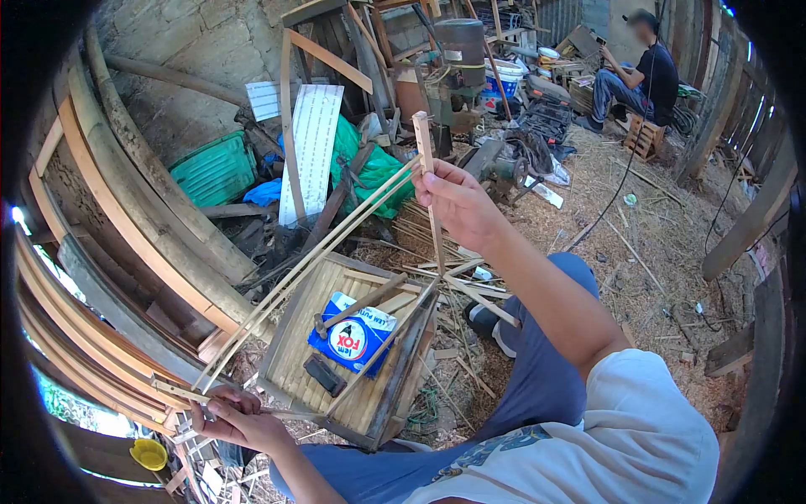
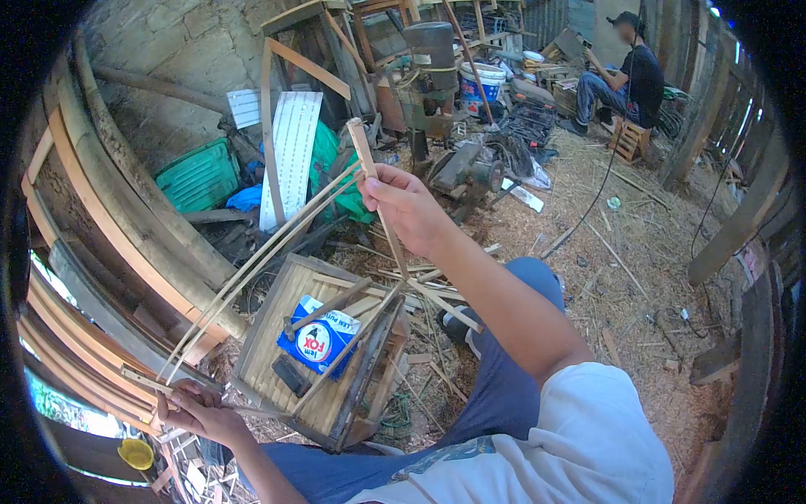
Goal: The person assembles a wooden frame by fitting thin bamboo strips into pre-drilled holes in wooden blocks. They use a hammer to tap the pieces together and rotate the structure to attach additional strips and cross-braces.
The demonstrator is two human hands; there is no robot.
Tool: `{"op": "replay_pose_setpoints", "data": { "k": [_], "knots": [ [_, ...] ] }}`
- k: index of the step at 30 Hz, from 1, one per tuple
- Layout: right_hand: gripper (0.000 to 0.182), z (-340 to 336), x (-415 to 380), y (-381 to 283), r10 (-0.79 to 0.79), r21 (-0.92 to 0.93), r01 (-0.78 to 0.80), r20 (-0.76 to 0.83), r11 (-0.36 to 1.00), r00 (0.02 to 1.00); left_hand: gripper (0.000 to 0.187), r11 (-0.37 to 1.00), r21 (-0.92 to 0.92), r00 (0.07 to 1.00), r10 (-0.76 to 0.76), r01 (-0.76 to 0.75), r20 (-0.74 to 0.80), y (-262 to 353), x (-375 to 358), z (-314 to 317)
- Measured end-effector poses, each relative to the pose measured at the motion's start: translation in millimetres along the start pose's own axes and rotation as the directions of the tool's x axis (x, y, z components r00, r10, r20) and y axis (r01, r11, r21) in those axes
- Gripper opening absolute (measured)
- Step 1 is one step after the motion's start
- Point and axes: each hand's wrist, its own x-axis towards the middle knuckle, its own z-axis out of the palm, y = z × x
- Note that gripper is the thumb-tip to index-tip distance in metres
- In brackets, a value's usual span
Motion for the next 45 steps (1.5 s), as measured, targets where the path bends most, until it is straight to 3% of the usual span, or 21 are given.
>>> {"op": "replay_pose_setpoints", "data": {
  "k": [17,22,24,25,26,27,29,32,35,38,39,42,45],
  "knots": [
    [0.014,7,-2,-2,-0.016,-0.061,0.014,-0.031,0.998,0.999,0.028,1.000,-0.010,1.000,0.009,-0.008,0.021,-1,-1,1],
    [0.014,9,-3,3,-0.053,-0.188,0.023,-0.160,0.982,0.986,0.023,0.999,-0.047,0.999,0.010,-0.008,0.048,-3,0,0],
    [0.016,19,-4,-1,-0.011,-0.159,-0.025,-0.221,0.987,0.975,0.022,0.999,-0.020,0.999,-0.025,0.026,0.047,-11,4,-14],
    [0.018,11,-2,4,-0.014,-0.199,-0.036,-0.241,0.979,0.970,0.025,0.997,-0.052,0.989,-0.052,0.059,0.136,-6,9,-17],
    [0.017,8,-2,5,-0.002,-0.227,-0.051,-0.229,0.972,0.973,0.025,0.975,-0.160,0.974,-0.122,0.154,0.193,-9,15,-27],
    [0.016,8,-1,6,0.009,-0.209,-0.055,-0.216,0.976,0.976,0.022,0.967,-0.154,0.967,-0.172,0.202,0.186,-8,21,-28],
    [0.012,17,1,6,-0.008,-0.195,-0.034,-0.215,0.980,0.977,0.022,0.923,-0.231,0.913,-0.219,0.308,0.344,2,34,-29],
    [0.010,6,6,9,0.002,-0.093,-0.013,-0.112,0.996,0.994,0.034,0.739,-0.346,0.777,-0.371,0.579,0.508,5,47,-37],
    [0.009,14,4,4,0.029,-0.080,-0.040,-0.129,0.996,0.991,0.048,0.562,-0.339,0.582,-0.335,0.755,0.741,-8,54,-54],
    [0.009,12,4,3,0.054,-0.067,-0.061,-0.095,0.996,0.994,0.056,0.445,-0.308,0.440,-0.232,0.841,0.867,-10,61,-56],
    [0.009,10,5,3,0.060,-0.059,-0.065,-0.087,0.996,0.994,0.061,0.465,-0.286,0.407,-0.183,0.838,0.895,-12,64,-54],
    [0.010,7,7,3,0.081,-0.063,-0.085,-0.064,0.994,0.995,0.061,0.437,-0.289,0.347,-0.056,0.852,0.936,-19,66,-54],
    [0.012,8,7,3,0.096,-0.057,-0.098,-0.037,0.994,0.995,0.058,0.366,-0.281,0.338,-0.101,0.887,0.936,-19,63,-54]
  ]
}}
